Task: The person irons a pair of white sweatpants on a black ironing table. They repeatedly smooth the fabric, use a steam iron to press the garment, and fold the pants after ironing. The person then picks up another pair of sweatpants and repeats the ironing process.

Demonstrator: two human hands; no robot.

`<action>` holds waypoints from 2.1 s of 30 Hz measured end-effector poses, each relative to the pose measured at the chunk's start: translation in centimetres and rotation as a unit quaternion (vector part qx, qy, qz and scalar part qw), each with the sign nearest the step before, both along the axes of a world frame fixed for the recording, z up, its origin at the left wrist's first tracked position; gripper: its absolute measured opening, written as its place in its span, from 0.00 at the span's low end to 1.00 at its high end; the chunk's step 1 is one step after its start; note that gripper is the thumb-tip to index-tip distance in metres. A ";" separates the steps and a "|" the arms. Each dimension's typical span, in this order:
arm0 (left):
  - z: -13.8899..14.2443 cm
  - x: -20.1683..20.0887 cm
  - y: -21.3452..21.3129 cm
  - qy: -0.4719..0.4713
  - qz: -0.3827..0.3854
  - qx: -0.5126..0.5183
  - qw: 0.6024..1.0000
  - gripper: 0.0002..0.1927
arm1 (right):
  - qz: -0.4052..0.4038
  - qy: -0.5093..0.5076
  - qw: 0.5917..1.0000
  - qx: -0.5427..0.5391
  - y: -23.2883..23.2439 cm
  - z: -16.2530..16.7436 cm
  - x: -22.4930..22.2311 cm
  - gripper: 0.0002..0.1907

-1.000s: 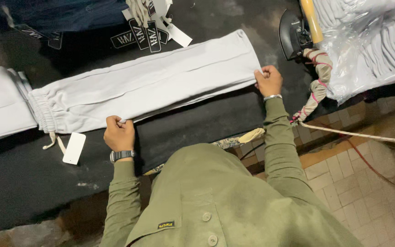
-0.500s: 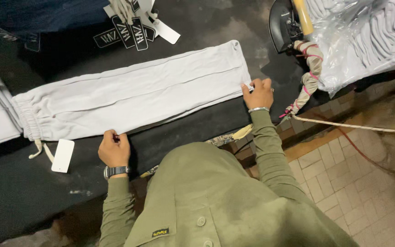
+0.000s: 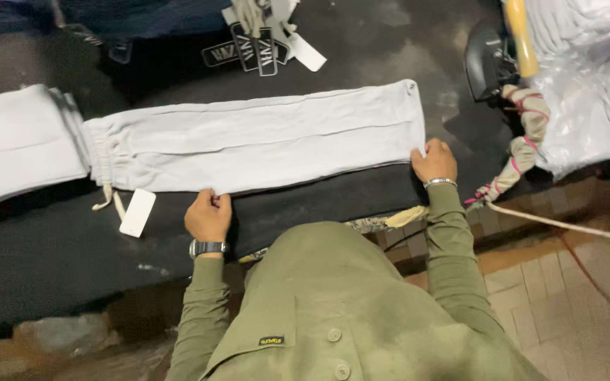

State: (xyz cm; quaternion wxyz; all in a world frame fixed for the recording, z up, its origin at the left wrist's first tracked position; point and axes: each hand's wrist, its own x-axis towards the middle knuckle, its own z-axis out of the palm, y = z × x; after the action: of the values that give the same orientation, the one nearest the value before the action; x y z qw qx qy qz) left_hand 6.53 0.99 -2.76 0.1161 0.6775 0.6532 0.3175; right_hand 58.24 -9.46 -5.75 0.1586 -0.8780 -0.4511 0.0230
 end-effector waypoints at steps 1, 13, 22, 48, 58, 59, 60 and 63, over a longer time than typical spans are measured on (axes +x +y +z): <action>0.9 0.0 0.3 -0.031 -0.003 0.002 1.000 0.08 | 0.021 0.056 0.998 0.027 0.2 0.3 0.5 0.19; 20.6 -6.2 5.5 0.091 -0.149 0.132 0.976 0.09 | 0.045 0.545 0.794 0.264 5.2 15.4 -0.2 0.08; 22.4 -9.9 3.7 -0.092 0.006 0.275 0.957 0.05 | 0.214 0.394 0.799 0.400 9.8 19.1 -2.2 0.12; -3.8 7.9 2.7 0.063 -0.037 0.000 0.997 0.11 | 0.261 -0.062 0.963 0.027 15.2 4.5 6.7 0.38; -3.6 7.9 2.9 0.093 -0.044 0.014 0.995 0.08 | 0.159 -0.201 0.966 -0.034 14.8 5.3 10.1 0.42; -3.6 8.0 2.9 0.097 -0.044 0.008 0.994 0.08 | 0.106 -0.239 0.965 0.011 13.9 6.2 11.6 0.41; -3.5 8.0 2.9 0.099 -0.042 0.001 0.994 0.08 | 0.051 -0.275 0.958 0.055 12.7 7.2 13.2 0.40; -3.3 8.1 3.0 0.104 -0.036 -0.001 0.994 0.08 | -0.051 -0.240 0.968 0.058 8.9 9.4 16.8 0.40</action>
State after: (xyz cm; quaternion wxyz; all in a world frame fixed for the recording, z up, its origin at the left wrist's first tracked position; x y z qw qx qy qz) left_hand 14.64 3.97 -6.07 0.0591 0.7300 0.6371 0.2403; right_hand 75.02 -0.53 3.65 0.0970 -0.8687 -0.4315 -0.2229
